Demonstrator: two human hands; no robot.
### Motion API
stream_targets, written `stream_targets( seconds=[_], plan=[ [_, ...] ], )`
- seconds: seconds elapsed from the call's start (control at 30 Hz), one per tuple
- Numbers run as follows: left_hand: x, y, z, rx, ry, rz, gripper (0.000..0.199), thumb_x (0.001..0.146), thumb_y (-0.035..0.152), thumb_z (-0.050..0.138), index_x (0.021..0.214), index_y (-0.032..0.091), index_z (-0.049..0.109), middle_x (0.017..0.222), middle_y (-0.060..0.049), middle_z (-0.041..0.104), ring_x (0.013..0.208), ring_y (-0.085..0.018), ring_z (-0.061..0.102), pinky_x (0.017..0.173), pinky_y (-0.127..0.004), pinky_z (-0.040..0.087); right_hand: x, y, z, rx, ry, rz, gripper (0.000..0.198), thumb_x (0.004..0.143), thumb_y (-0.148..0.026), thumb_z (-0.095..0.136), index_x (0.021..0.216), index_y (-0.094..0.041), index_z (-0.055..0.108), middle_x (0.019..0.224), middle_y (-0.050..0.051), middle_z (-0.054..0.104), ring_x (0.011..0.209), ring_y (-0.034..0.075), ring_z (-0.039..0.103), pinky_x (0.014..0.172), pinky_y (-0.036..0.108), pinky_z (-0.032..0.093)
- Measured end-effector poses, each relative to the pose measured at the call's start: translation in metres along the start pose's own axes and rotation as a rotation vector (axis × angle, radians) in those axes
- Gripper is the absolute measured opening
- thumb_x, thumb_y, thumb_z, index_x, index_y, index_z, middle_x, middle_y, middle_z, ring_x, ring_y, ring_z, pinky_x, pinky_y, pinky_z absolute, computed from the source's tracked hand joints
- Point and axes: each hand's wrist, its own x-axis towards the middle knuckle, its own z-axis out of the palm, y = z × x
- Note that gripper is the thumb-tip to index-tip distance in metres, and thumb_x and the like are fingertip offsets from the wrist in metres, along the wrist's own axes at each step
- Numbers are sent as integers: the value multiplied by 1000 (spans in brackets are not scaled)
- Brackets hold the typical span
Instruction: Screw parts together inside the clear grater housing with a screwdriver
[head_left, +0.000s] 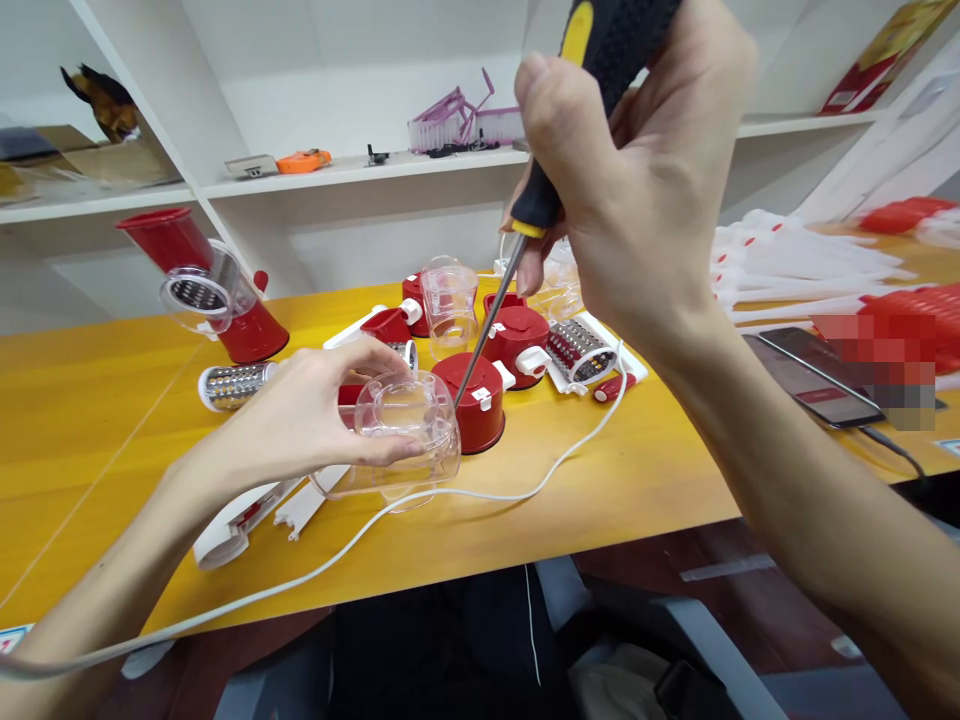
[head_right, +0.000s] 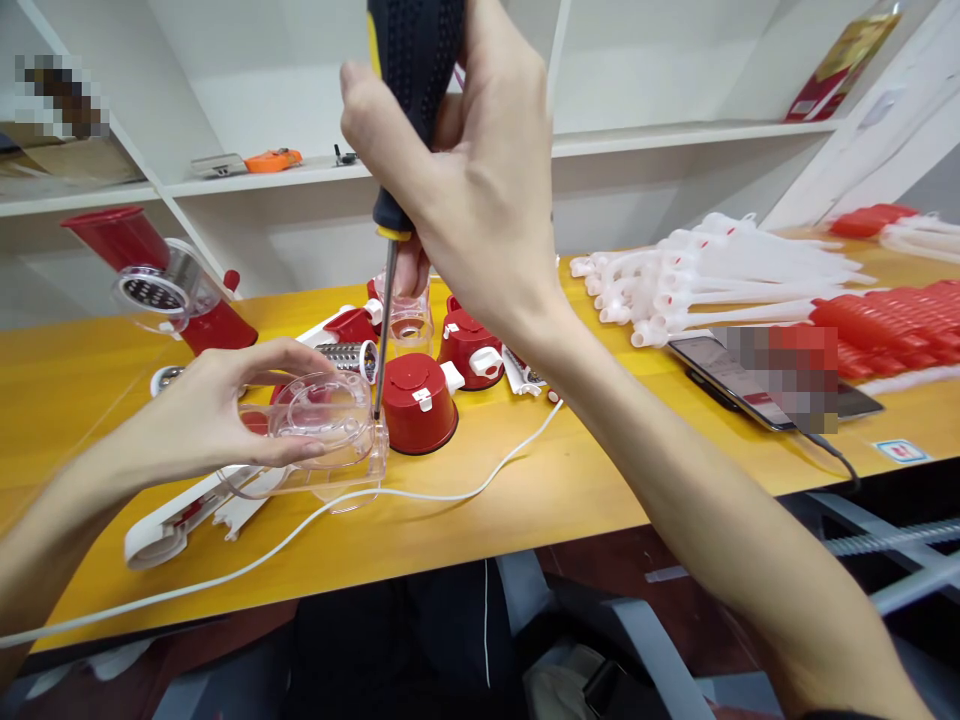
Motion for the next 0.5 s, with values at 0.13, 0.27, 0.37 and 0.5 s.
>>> stream_targets(
  seconds=[0.13,0.27,0.37,0.5],
  plan=[
    [-2,-1,-4,-12,-32,-14,61,71,66,81,114,26,67,120,-4,73,108,-27,71,98,-48,56,0,-1,0,7,-4,18,33,86,-36,53,101,-10,41,80,-1,35,51,-11,29,48,14,32],
    [-1,-2,-6,-19,-66,-23,67,68,72,82,115,26,67,123,-5,72,111,-31,70,99,-52,56,-1,0,-1,-13,17,20,33,86,-36,56,99,-9,41,79,-1,35,58,-13,25,54,9,32],
    [-2,-5,-6,-35,-101,23,71,77,76,72,127,26,64,134,-7,70,121,-33,67,103,-52,54,-2,0,-2,-28,15,-2,34,86,-37,55,100,-9,42,81,-1,35,59,-14,23,54,10,29],
    [-5,-8,-3,-37,-6,95,58,94,63,62,140,29,60,140,-5,68,125,-27,67,107,-44,54,-3,-2,-2,-11,17,-6,32,86,-36,53,100,-9,42,79,-1,31,58,-13,24,54,10,28]
  ],
)
